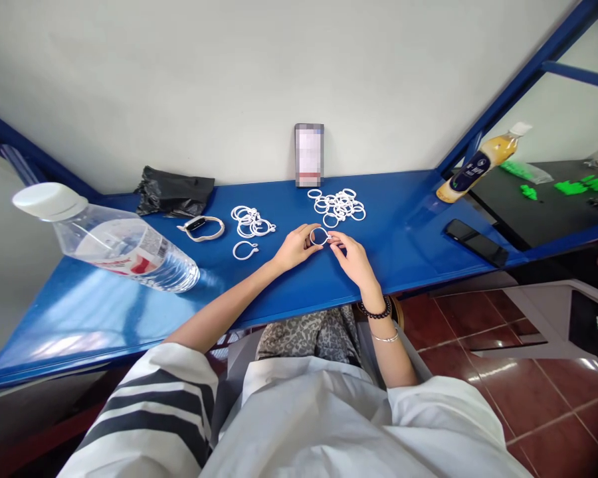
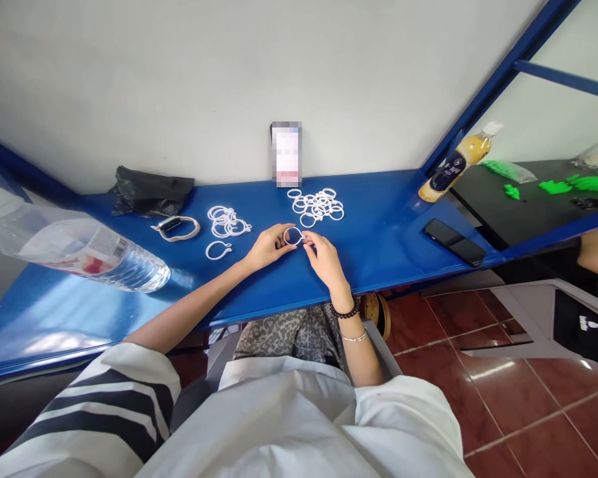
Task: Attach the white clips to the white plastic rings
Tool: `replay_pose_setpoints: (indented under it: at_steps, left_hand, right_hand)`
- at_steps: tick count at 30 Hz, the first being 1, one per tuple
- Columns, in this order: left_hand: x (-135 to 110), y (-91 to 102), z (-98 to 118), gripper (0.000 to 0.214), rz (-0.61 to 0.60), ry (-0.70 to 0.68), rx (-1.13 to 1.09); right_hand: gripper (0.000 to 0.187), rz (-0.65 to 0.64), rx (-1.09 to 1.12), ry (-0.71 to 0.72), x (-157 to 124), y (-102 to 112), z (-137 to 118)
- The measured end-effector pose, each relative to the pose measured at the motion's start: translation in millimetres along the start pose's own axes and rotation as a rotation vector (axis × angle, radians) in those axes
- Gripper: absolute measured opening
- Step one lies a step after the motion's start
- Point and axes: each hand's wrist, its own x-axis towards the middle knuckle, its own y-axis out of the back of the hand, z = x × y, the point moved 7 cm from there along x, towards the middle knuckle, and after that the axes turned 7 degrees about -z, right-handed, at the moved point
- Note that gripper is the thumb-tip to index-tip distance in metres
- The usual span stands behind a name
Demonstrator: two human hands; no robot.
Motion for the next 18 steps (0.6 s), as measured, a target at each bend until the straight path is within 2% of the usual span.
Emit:
replay_pose_setpoints:
  at_steps: [6,8,11,13,18]
  left_hand:
    - [-5.9,3.0,27.9,0.04,-0.152,0.038,0.358]
    - [-9.6,4.9,37.1,0.038,-0.225,0.068,0.411]
    - [-18.1,8.4,49.2,0.034,-0.258,0.109,0.442]
    - [-26.0,10.8,53.8,0.032,-0.184,0.163,0.407]
    - [-50.0,4.8,52.6,0.039,0.143,0.25,0.166]
  right_hand:
    - [0.024,0.057,-0.04,0.029,-4.7,5.7,-7.8]
    - [0.023,0.065,-0.018,0.044,-6.6,7.1,-10.7]
    - [0.02,0.033,0.05,0.045,-8.2,5.7,-12.8]
    - [0.018,0.005,0.103,0.039,-8.4,3.8,-12.9]
    - [0.017,-0.07,0.2,0.044,-3.3,-1.7,-12.6]
